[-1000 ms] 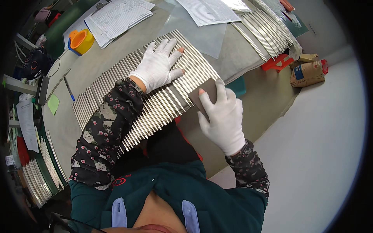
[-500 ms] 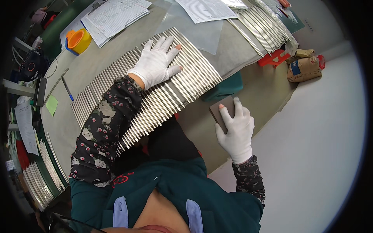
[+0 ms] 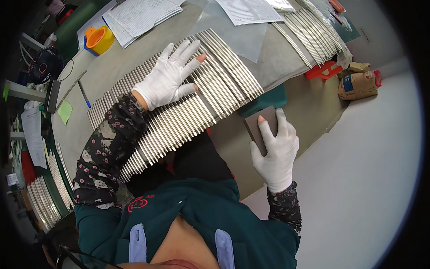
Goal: Sanding a batch of small metal rods with a sanding block and then organizing them on a workbench.
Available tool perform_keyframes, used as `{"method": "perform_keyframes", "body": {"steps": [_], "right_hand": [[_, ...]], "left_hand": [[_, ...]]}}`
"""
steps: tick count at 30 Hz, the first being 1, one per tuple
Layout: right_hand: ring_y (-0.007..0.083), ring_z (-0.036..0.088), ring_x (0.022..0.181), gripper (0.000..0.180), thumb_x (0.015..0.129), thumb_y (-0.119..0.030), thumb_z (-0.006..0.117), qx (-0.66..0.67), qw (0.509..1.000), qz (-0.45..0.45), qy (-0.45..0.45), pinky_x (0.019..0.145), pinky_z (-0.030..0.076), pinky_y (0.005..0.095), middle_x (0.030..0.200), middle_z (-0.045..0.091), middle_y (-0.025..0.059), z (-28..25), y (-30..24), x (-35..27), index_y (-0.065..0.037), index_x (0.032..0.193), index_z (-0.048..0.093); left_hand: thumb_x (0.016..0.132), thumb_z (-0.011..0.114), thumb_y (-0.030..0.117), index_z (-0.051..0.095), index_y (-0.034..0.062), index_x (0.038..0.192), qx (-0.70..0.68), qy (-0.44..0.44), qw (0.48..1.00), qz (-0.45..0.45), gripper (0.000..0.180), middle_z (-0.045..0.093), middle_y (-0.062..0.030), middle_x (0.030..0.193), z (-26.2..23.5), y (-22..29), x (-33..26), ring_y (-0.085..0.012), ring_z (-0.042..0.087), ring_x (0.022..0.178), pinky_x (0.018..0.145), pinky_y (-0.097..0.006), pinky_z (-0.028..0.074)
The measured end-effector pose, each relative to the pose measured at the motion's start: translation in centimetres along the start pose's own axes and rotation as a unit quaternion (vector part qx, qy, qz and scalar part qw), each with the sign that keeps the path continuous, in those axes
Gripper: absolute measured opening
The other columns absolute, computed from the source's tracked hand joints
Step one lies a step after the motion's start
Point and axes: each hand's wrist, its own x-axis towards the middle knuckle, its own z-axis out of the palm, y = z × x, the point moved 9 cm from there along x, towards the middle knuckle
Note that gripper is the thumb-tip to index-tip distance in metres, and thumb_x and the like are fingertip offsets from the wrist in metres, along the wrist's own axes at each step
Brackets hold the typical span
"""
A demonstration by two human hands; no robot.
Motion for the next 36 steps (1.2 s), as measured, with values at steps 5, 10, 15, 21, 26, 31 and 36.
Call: {"method": "perform_keyframes", "body": {"steps": [5, 10, 15, 21, 26, 31, 36], "right_hand": [[0.0355, 0.051, 0.109, 0.064, 0.062, -0.012, 0.075, 0.017, 1.0, 0.003, 0.0, 0.089, 0.042, 0.0437, 0.138, 0.045, 0.0222, 0.3, -0.2, 0.2, -0.015, 0.124, 0.06], [0.0351, 0.05, 0.111, 0.066, 0.062, -0.014, 0.076, 0.029, 0.999, -0.019, -0.008, 0.09, 0.041, 0.0438, 0.139, 0.044, 0.0215, 0.8, -1.1, 0.8, -0.016, 0.126, 0.059], [0.0351, 0.049, 0.112, 0.069, 0.062, -0.015, 0.077, 0.045, 0.999, -0.025, -0.016, 0.09, 0.041, 0.0439, 0.139, 0.044, 0.0222, 1.1, -1.6, 0.5, -0.017, 0.128, 0.057], [0.0362, 0.049, 0.113, 0.069, 0.062, -0.017, 0.077, 0.057, 0.997, -0.043, -0.018, 0.089, 0.041, 0.0441, 0.138, 0.043, 0.0246, 1.3, -3.1, 1.0, -0.017, 0.128, 0.057], [0.0367, 0.049, 0.113, 0.067, 0.063, -0.019, 0.077, 0.052, 0.997, -0.052, -0.014, 0.088, 0.042, 0.0442, 0.137, 0.044, 0.0259, 1.3, -4.0, 1.8, -0.016, 0.127, 0.057], [0.0361, 0.052, 0.106, 0.06, 0.066, -0.021, 0.075, 0.023, 0.997, -0.072, -0.021, 0.082, 0.044, 0.0444, 0.133, 0.046, 0.0257, 2.1, -5.6, 3.2, -0.014, 0.124, 0.059], [0.0354, 0.055, 0.1, 0.049, 0.071, -0.022, 0.072, -0.004, 0.996, -0.09, 0.002, 0.074, 0.048, 0.0433, 0.128, 0.049, 0.0257, 4.0, -8.3, 8.1, -0.01, 0.117, 0.063]], "left_hand": [[0.096, 0.037, 0.055, 0.031, 0.0175, 0.15, 0.015, -0.056, 0.998, 0.039, 0.066, 0.026, -0.0173, 0.156, 0.4, -0.3, -2.7, -0.0378, 0.028, 0.141, 0.115, -0.054, 0.019], [0.095, 0.04, 0.052, 0.038, 0.0159, 0.146, 0.014, -0.053, 0.998, 0.018, 0.062, 0.029, -0.0163, 0.155, 0.9, -0.4, -0.9, -0.0354, 0.032, 0.14, 0.114, -0.051, 0.022], [0.093, 0.045, 0.048, 0.037, 0.0154, 0.147, 0.034, -0.047, 0.998, 0.013, 0.063, 0.029, -0.0154, 0.155, 1.2, 0.0, -0.2, -0.034, 0.031, 0.14, 0.115, -0.049, 0.022], [0.094, 0.044, 0.048, 0.036, 0.0146, 0.147, 0.032, -0.045, 0.998, 0.003, 0.064, 0.029, -0.0164, 0.155, 1.1, -0.2, -0.6, -0.0342, 0.031, 0.14, 0.115, -0.048, 0.021], [0.094, 0.044, 0.049, 0.035, 0.0143, 0.147, 0.026, -0.052, 0.998, -0.007, 0.064, 0.03, -0.0175, 0.154, 1.0, -0.4, -1.3, -0.0347, 0.031, 0.14, 0.115, -0.049, 0.022], [0.094, 0.046, 0.047, 0.036, 0.0111, 0.147, 0.022, -0.058, 0.998, -0.02, 0.065, 0.031, -0.0178, 0.153, 1.0, -0.2, -0.9, -0.0348, 0.03, 0.14, 0.115, -0.05, 0.022], [0.092, 0.048, 0.044, 0.038, 0.008, 0.145, 0.011, -0.051, 0.998, -0.025, 0.064, 0.031, -0.0179, 0.153, 0.7, -0.1, -0.5, -0.0351, 0.03, 0.141, 0.114, -0.05, 0.022]]}}
